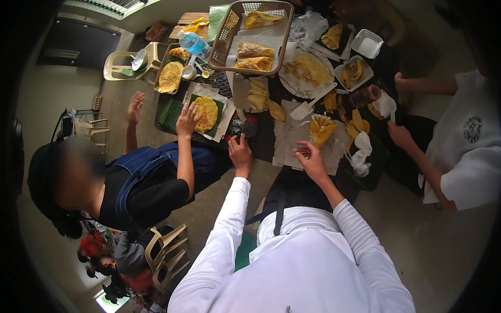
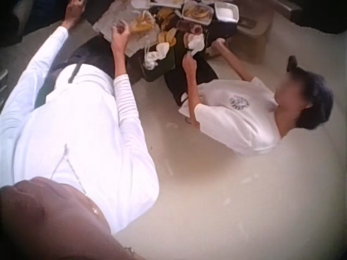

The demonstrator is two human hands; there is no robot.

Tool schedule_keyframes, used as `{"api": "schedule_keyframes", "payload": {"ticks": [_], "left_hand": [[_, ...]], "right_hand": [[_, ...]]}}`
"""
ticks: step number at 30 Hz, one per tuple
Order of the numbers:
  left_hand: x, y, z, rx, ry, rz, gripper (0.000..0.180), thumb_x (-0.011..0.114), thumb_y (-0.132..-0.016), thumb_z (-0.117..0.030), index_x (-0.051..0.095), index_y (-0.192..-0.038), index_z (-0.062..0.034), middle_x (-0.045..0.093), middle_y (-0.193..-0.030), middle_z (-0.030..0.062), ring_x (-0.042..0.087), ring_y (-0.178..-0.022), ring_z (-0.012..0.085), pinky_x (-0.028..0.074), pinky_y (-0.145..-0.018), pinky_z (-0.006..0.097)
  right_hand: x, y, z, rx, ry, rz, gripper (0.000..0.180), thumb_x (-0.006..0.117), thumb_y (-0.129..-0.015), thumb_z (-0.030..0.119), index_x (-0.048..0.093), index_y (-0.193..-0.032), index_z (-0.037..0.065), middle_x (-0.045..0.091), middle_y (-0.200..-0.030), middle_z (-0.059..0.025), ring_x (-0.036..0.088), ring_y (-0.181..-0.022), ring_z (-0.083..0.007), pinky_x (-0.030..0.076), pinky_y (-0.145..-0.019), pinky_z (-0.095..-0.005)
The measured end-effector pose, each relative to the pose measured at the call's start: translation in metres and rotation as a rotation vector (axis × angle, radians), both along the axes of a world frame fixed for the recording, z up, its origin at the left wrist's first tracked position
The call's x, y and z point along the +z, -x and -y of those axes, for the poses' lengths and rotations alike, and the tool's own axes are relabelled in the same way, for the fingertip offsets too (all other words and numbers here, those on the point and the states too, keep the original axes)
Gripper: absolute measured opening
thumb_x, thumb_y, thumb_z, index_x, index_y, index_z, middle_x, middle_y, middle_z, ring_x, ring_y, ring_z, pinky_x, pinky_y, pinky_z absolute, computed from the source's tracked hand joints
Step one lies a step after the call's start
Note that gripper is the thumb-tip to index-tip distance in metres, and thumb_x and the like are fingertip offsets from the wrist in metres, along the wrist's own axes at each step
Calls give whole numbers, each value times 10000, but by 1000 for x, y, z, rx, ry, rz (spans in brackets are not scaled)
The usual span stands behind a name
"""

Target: The person assembles a snack by placing shredded filling onto a flat crepe, folding it into a cone, and adding a white topping. The person handles banana leaves and other prepared crepes on the table.

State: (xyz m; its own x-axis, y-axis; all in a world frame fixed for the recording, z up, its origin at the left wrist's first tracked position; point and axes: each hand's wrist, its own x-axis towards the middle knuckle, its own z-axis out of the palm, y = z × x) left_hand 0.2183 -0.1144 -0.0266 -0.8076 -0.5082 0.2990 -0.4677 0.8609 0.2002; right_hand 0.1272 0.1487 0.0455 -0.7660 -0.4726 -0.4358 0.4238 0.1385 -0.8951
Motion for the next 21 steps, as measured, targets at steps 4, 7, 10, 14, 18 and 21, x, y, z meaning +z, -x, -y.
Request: {"api": "schedule_keyframes", "payload": {"ticks": [4, 7, 10, 14, 18, 21], "left_hand": [[2, 7, 12, -81, -23, -12, 182, 643, -898, -58, 625, -1078, -63, 611, -1033, 109, 614, -976, 305, 526, -778, 412], [28, -3, 9, -124, -65, -106, 148, 641, -879, -10, 603, -1013, -60, 620, -986, 99, 630, -921, 300, 533, -751, 408], [76, -2, -5, -113, -135, -181, 174, 630, -868, 31, 602, -1018, -53, 623, -955, 116, 643, -892, 311, 533, -749, 425], [133, -10, -27, -213, -399, -183, 140, 590, -898, 40, 610, -1030, -3, 634, -934, 174, 641, -871, 383, 525, -743, 424], [180, -21, -40, -142, -675, -276, 99, 549, -928, 69, 586, -1005, 19, 599, -849, 103, 604, -768, 246, 474, -709, 308], [190, -24, -25, -12, -980, -328, 72, 534, -971, 62, 573, -1009, 14, 519, -795, -16, 460, -746, 56, 391, -662, 219]], "right_hand": [[3, -1, 14, 45, -32, -88, 343, 641, -945, 72, 589, -1282, 32, 721, -1066, -98, 691, -986, -177, 546, -837, -300], [2, -1, 22, 103, -70, -116, 362, 655, -958, 140, 583, -1298, 38, 714, -1082, -94, 689, -993, -181, 546, -855, -318], [12, 5, 37, 107, -49, 198, 502, 672, -964, 318, 533, -1367, 52, 688, -1156, -106, 674, -1045, -189, 544, -875, -352], [15, 0, 77, 26, 307, 755, 807, 605, -920, 653, 427, -1480, 100, 634, -1282, -101, 620, -1170, -207, 529, -921, -436], [21, 5, 93, 123, 508, 853, 930, 497, -873, 799, 385, -1519, 140, 584, -1385, -79, 561, -1269, -234, 470, -1020, -507], [6, 3, 95, 198, 804, 1051, 866, 436, -922, 766, 404, -1511, 132, 561, -1433, -72, 554, -1289, -242, 430, -1076, -503]]}}
